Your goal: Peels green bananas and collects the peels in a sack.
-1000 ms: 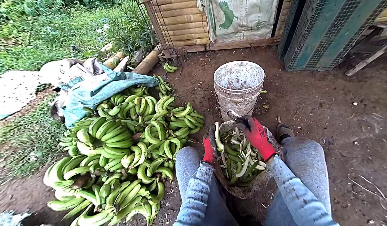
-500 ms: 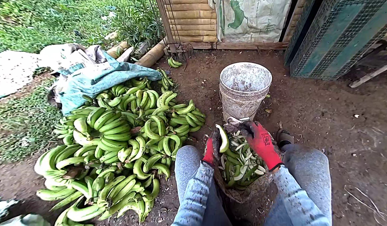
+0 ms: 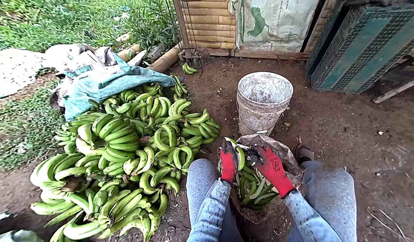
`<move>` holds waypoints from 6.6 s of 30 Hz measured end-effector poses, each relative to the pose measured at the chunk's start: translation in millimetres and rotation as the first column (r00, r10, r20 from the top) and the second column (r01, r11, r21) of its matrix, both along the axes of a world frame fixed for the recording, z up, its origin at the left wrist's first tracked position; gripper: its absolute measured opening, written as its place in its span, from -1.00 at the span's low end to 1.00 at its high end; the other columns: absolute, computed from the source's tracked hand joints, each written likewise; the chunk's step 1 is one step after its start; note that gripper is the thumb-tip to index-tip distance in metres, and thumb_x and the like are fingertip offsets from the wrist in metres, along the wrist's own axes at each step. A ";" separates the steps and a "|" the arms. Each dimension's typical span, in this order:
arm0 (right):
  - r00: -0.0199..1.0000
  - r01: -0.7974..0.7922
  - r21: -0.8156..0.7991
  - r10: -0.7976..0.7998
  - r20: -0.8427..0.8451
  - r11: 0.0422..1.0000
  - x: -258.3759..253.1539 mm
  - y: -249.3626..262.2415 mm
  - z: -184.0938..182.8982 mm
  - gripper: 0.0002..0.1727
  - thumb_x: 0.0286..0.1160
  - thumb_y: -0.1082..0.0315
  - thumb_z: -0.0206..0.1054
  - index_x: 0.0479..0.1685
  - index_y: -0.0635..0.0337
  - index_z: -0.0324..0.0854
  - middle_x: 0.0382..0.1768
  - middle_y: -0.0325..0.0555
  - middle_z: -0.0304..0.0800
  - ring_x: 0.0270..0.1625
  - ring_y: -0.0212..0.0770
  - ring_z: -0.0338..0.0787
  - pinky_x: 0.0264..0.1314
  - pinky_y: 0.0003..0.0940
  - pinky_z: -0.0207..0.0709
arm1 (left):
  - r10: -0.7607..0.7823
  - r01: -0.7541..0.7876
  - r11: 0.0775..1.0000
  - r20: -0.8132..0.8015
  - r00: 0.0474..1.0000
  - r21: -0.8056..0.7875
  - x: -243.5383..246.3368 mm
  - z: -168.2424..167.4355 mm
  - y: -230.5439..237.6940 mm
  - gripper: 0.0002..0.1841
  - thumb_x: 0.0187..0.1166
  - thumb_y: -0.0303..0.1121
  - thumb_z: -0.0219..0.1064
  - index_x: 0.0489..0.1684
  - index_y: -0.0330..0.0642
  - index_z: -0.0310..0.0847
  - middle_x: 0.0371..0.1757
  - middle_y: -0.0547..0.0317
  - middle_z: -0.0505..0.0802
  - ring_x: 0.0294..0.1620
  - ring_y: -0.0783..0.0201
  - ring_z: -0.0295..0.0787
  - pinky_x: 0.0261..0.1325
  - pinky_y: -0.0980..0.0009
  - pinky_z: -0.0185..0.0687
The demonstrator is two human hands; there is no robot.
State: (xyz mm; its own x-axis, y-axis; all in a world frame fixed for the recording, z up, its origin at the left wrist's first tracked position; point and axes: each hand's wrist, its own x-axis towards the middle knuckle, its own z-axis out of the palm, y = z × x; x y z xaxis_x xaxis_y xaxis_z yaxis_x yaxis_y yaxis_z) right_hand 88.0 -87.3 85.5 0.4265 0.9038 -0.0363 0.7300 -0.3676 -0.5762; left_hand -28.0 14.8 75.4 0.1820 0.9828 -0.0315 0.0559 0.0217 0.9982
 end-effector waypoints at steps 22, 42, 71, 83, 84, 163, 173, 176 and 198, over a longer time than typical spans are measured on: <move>0.976 -0.194 0.386 0.138 0.168 0.902 6.8 -6.1 -14.9 -0.62 0.53 0.14 0.36 0.30 -0.14 0.83 0.11 0.27 0.83 0.22 0.37 0.76 0.39 0.37 0.46 | 0.129 0.396 0.808 0.787 0.604 -0.437 -12.2 -1.9 17.4 -0.46 0.87 -0.17 -0.38 -0.36 -0.16 0.53 -0.56 0.15 0.74 -0.55 0.31 0.74 -0.47 0.43 0.69; 0.972 0.180 -0.014 -0.180 -0.152 0.984 25.2 18.9 -26.7 -0.50 0.74 0.24 0.13 0.63 0.08 0.51 0.38 0.26 0.69 0.43 0.20 0.70 0.57 0.12 0.45 | -0.187 0.179 0.982 -0.201 0.962 -0.058 5.6 -4.1 -15.8 -0.61 0.88 -0.32 -0.03 0.32 -0.44 0.61 0.04 -0.17 0.82 0.03 0.18 0.77 0.19 0.31 0.66; 0.756 0.528 0.306 -0.275 -0.594 0.792 29.9 4.9 -21.0 -0.66 0.68 0.26 0.33 0.31 0.19 0.66 -0.03 0.00 0.86 -0.04 -0.20 0.83 0.14 -0.15 0.67 | -0.113 0.141 0.852 -0.086 0.990 0.504 119.4 118.4 103.3 -0.36 0.84 -0.17 0.01 0.84 -0.28 0.02 0.71 -0.22 0.42 0.71 0.10 0.35 0.75 0.24 0.20; 0.682 0.543 0.339 -0.168 -0.712 0.768 26.4 -3.5 -9.3 -0.68 0.66 0.32 0.33 0.29 0.27 0.66 -0.14 -0.09 0.84 -0.20 -0.36 0.80 -0.05 -0.41 0.69 | -0.388 0.118 0.921 -0.843 0.372 -0.372 50.5 -151.2 -5.3 -0.20 0.57 -0.11 0.38 0.70 -0.43 0.17 0.47 -0.27 0.67 0.48 -0.13 0.65 0.50 -0.09 0.52; 0.689 0.535 0.340 -0.167 -0.706 0.773 26.5 -3.3 -8.8 -0.67 0.67 0.30 0.32 0.30 0.25 0.65 -0.14 -0.10 0.85 -0.20 -0.37 0.80 -0.04 -0.41 0.69 | -0.382 0.098 0.921 -0.823 0.421 -0.377 46.7 -151.1 -5.0 -0.20 0.57 -0.09 0.39 0.70 -0.41 0.16 0.48 -0.27 0.67 0.49 -0.13 0.64 0.51 -0.09 0.51; 1.000 -0.003 -0.049 0.003 -0.010 0.999 -21.1 -0.3 14.8 -0.49 0.69 0.13 0.20 0.57 0.05 0.57 0.42 0.29 0.64 0.46 0.30 0.64 0.48 0.19 0.48 | 0.080 -0.039 0.990 0.305 0.949 -0.137 -6.0 -7.0 -5.9 -0.55 0.94 -0.25 -0.25 0.29 -0.38 0.51 -0.07 -0.03 0.76 -0.11 0.27 0.74 0.03 0.29 0.71; 0.999 0.039 -0.013 -0.040 -0.023 0.999 9.0 6.4 -10.2 -0.54 0.69 0.26 0.18 0.52 0.10 0.62 0.39 0.35 0.64 0.49 0.35 0.59 0.57 0.26 0.34 | -0.284 0.279 0.959 -0.208 0.936 -0.051 -6.7 -7.4 -9.2 -0.57 0.86 -0.46 -0.08 0.59 -0.54 0.31 0.45 -0.36 0.63 0.45 0.12 0.59 0.57 0.29 0.41; 0.992 0.098 -0.131 -0.108 -0.070 0.986 28.7 20.3 -20.6 -0.53 0.74 0.27 0.11 0.57 0.12 0.56 0.44 0.32 0.63 0.50 0.27 0.63 0.58 0.19 0.39 | -0.451 0.439 0.890 -0.385 0.806 -0.124 -8.8 -3.6 -21.6 -0.55 0.85 -0.44 -0.03 0.62 -0.53 0.31 0.56 -0.38 0.56 0.61 0.03 0.48 0.71 0.22 0.26; 0.997 -0.058 0.138 0.063 -0.034 0.989 -5.8 7.2 -20.1 -0.56 0.64 0.12 0.24 0.44 -0.05 0.72 0.33 0.21 0.74 0.44 0.22 0.67 0.60 0.17 0.37 | -0.195 0.292 0.944 0.455 0.869 -0.154 -6.3 -17.6 1.0 -0.61 0.92 -0.17 -0.26 0.28 -0.15 0.44 -0.24 0.16 0.75 -0.33 0.37 0.75 -0.27 0.42 0.76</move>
State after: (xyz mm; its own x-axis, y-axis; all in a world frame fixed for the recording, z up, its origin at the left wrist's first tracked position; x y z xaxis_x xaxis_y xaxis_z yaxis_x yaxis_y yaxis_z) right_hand 82.2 -80.1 65.5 0.3717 0.9254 0.0745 0.7251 -0.2393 -0.6457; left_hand -34.3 15.7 57.8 0.4577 0.8839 -0.0962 -0.3441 0.2759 0.8975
